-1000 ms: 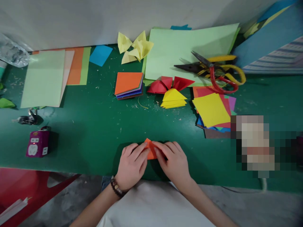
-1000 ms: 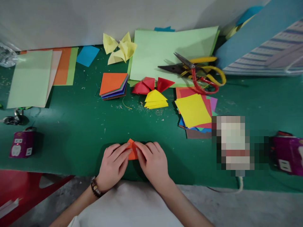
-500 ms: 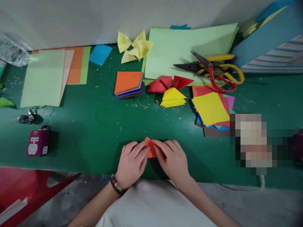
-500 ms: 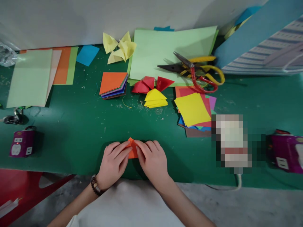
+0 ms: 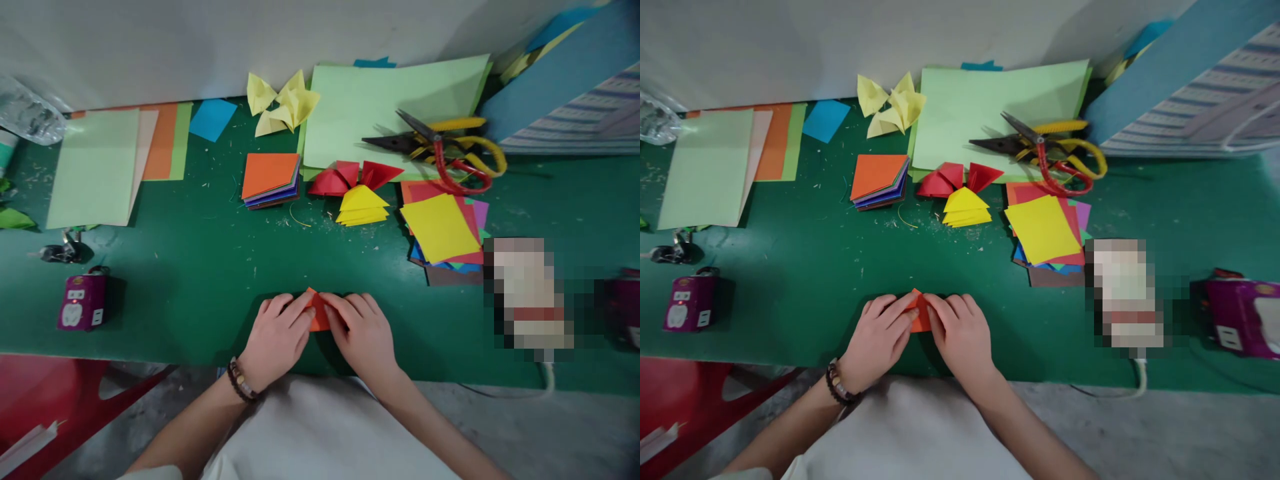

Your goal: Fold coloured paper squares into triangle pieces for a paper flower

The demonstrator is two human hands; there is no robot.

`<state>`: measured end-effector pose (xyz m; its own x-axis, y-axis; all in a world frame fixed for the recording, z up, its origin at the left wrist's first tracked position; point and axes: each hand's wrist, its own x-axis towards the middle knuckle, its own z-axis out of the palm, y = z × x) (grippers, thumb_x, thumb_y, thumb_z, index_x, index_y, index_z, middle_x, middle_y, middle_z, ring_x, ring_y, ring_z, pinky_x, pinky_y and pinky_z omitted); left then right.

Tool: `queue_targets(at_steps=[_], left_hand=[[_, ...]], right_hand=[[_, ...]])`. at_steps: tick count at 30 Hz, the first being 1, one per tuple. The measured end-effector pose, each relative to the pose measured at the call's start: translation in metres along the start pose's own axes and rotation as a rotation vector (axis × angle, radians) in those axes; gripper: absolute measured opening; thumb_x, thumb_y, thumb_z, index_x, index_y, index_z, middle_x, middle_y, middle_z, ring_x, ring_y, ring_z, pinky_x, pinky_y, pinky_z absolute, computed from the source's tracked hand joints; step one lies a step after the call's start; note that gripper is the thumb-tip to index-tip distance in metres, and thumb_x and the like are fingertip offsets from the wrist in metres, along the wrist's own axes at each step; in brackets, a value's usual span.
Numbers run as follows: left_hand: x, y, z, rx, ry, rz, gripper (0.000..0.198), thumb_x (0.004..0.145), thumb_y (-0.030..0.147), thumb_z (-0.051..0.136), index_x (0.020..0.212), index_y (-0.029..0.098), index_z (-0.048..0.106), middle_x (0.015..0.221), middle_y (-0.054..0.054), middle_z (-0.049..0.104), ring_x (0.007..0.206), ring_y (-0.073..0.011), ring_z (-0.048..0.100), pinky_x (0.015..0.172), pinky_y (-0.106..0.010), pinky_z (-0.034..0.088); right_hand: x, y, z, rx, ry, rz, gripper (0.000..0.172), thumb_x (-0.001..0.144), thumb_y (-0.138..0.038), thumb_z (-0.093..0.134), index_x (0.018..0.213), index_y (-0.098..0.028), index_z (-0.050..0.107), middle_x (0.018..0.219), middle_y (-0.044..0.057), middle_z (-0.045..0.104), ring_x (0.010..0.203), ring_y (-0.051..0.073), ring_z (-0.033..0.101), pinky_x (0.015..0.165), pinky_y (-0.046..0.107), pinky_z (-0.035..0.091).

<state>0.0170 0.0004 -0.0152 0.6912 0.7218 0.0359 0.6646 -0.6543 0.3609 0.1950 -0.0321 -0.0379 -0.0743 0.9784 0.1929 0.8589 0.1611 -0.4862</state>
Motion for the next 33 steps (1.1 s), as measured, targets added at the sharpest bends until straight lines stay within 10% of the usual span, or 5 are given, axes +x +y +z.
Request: queue_targets(at_steps=[33], left_hand=[[0.007,-0.016,-0.009,-0.136,-0.039,0.087,0.022,0.095,0.021,0.045,0.109,0.019,0.062,0.136,-0.003,0.054,0.108,-0.019,0.049,0.096,-0.037,0.045]], right_hand=[[0.0,0.0,0.004,-0.03,0.024,-0.021,0.024,0.094,-0.022,0.047,0.107,-0.016,0.066,0.077,0.006,0.06,0.073,0.02,0.047,0.069,0.034,0.041]])
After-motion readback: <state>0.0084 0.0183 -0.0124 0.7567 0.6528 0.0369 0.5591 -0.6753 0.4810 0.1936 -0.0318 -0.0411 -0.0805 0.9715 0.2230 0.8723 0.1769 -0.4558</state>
